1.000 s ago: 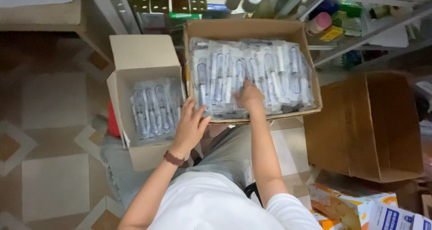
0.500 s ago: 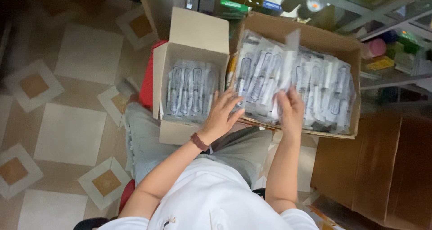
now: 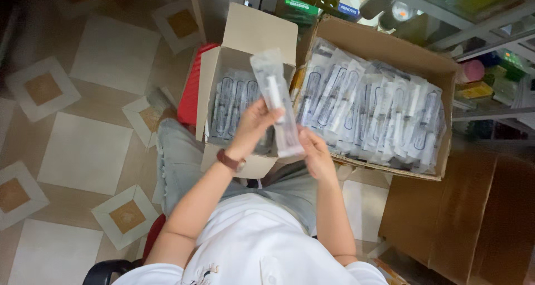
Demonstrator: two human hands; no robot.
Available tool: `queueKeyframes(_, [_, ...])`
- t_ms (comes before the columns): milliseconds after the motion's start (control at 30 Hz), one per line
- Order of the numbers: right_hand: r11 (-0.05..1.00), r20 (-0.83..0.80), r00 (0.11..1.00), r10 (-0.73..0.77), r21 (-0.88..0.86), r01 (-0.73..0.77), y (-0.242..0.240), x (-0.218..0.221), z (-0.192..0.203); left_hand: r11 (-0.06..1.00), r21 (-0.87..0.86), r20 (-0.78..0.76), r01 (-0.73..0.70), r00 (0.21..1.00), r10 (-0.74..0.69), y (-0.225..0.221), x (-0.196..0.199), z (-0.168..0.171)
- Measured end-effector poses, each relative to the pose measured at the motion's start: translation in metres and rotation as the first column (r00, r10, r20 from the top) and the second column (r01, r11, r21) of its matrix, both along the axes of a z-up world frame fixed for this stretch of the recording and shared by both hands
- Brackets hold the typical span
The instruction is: The person opens a box of Efferalgan, removes a blister pack, and places the box on a shelf. They then handle cash, counting and folding bills, before transferring individually wrapped syringes from one cardboard box to another.
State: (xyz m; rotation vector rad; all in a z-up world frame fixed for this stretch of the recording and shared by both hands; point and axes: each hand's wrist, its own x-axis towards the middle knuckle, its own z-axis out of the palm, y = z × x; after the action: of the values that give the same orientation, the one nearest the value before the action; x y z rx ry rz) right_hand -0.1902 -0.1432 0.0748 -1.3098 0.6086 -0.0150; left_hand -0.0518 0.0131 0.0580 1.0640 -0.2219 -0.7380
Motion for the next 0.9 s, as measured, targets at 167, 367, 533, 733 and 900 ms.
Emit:
queueKeyframes(167, [0.973, 0.192, 0.973, -0.128, -0.165, 0.161, -0.031, -0.005, 0.029, 0.873, 0.476, 0.247, 0.108, 0.936, -0.250, 0.030, 0.057, -0.031])
queueKeyframes(367, [0.905, 0.186, 0.926, -0.327, -0.219, 0.364, -0.070, -0.012, 0.008, 0.797, 0.564, 0.160, 0.214, 0.919, -0.360, 0.015, 0.071, -0.068])
queueKeyframes(533, [0.918, 0.220, 0.941, -0.256, -0.249, 0.308, -0.076, -0.019, -0.007, 0.540, 0.836, 0.293, 0.097, 0.753, -0.589, -0.030, 0.073, -0.132])
queueKeyframes(733, [0.922, 0.193, 0.954, -0.228, -0.273, 0.275, -0.075, -0.015, -0.003, 0.313, 0.949, 0.274, -0.046, 0.613, -0.741, -0.058, 0.083, -0.195])
queueKeyframes(900, [0.919, 0.198, 0.960, -0.196, -0.303, 0.250, -0.073, -0.015, 0.001, 0.329, 0.944, 0.249, -0.017, 0.691, -0.679, -0.054, 0.082, -0.162])
